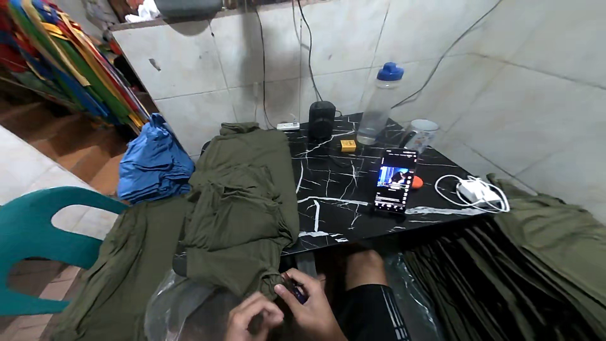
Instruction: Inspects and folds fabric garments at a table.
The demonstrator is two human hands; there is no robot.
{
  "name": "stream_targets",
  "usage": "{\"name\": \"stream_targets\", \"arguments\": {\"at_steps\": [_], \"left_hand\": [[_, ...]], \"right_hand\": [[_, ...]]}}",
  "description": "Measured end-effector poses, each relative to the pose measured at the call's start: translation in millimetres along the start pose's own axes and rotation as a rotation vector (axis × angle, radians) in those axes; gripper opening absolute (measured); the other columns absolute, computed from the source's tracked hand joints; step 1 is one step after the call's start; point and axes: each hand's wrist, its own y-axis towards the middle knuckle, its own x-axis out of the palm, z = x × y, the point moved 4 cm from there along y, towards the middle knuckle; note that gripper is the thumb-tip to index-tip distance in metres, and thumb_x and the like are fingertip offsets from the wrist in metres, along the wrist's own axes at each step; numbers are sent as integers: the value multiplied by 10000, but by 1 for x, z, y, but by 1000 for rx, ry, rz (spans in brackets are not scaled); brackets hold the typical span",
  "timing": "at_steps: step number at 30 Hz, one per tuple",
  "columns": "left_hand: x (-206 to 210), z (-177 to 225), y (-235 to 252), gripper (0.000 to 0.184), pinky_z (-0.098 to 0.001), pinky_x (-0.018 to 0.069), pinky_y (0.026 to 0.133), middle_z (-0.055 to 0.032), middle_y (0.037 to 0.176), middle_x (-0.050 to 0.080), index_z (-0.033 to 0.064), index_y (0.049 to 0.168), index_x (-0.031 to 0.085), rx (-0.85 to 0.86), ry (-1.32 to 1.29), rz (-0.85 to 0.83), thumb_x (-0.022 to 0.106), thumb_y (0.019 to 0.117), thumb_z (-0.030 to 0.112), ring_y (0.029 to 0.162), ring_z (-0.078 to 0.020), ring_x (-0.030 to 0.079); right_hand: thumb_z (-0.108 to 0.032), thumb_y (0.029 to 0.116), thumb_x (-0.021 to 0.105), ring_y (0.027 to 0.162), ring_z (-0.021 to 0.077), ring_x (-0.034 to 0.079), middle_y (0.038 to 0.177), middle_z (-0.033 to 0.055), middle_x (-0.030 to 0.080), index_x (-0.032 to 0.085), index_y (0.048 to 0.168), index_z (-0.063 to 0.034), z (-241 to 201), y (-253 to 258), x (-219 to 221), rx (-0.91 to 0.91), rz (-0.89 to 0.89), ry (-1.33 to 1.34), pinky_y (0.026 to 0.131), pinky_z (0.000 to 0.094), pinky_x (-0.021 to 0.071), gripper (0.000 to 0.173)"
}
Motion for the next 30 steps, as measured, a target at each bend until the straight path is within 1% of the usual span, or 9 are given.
{"name": "stream_targets", "arguments": {"at_steps": [3,7,9,12,16,24,27,29,30], "left_hand": [[6,-3,-6,118,-348,605,844,-92,964,748,13,993,760,-68,28,-307,765,879,43,876,-151,720],[-2,0,1,165,-247,591,668,-30,925,748,30,988,746,-43,-25,153,814,857,102,748,-70,686],[-4,-1,7,264,-262,618,699,-42,985,734,16,1059,725,-30,-36,319,833,837,109,799,-98,703],[1,-5,13,313,-244,628,772,-62,1053,744,11,1083,762,10,22,354,855,808,131,880,-98,721],[6,-4,13,130,-215,614,831,-34,961,768,52,956,814,83,80,443,814,826,55,904,-72,729],[15,-3,15,38,-205,603,695,-52,997,675,11,923,686,22,5,462,651,913,1,794,-75,670],[19,4,16,34,-219,611,563,-81,1033,656,-20,952,648,21,-104,453,615,945,-29,640,-80,653],[21,6,15,58,-222,614,589,-82,1036,671,-24,968,638,27,-123,462,598,940,-55,680,-81,670],[21,6,15,75,-219,619,674,-74,1042,686,-16,971,653,36,-94,470,602,933,-55,789,-84,691]], "right_hand": [[-187,973,690,733,57,625,908,48,698,716,999,-18,-1,0,-3,39,3,-12,637,224,534,172],[-189,970,692,729,52,614,885,43,690,711,984,-17,2,0,-2,15,3,-22,635,216,520,174],[-162,968,691,796,67,658,927,59,708,714,1002,-6,1,-1,0,10,-13,-6,701,232,564,161],[-131,980,663,794,53,648,917,61,702,709,1000,6,-1,-1,3,31,-19,2,701,218,550,146],[-133,996,639,785,52,636,913,64,690,704,997,8,-1,-1,0,22,-7,-20,688,208,537,155],[-100,948,683,898,102,673,989,93,706,711,999,0,-3,0,1,-102,3,-124,809,242,571,117],[-75,913,677,924,110,675,1017,84,702,714,1002,-15,-7,-1,1,-143,23,-209,815,253,580,113],[-95,906,693,913,102,676,1044,74,699,716,1018,-34,-11,-3,1,-158,47,-283,787,254,587,130],[-125,911,706,908,92,680,1063,66,702,721,1034,-49,-14,-4,0,-172,63,-333,765,250,593,146]]}}
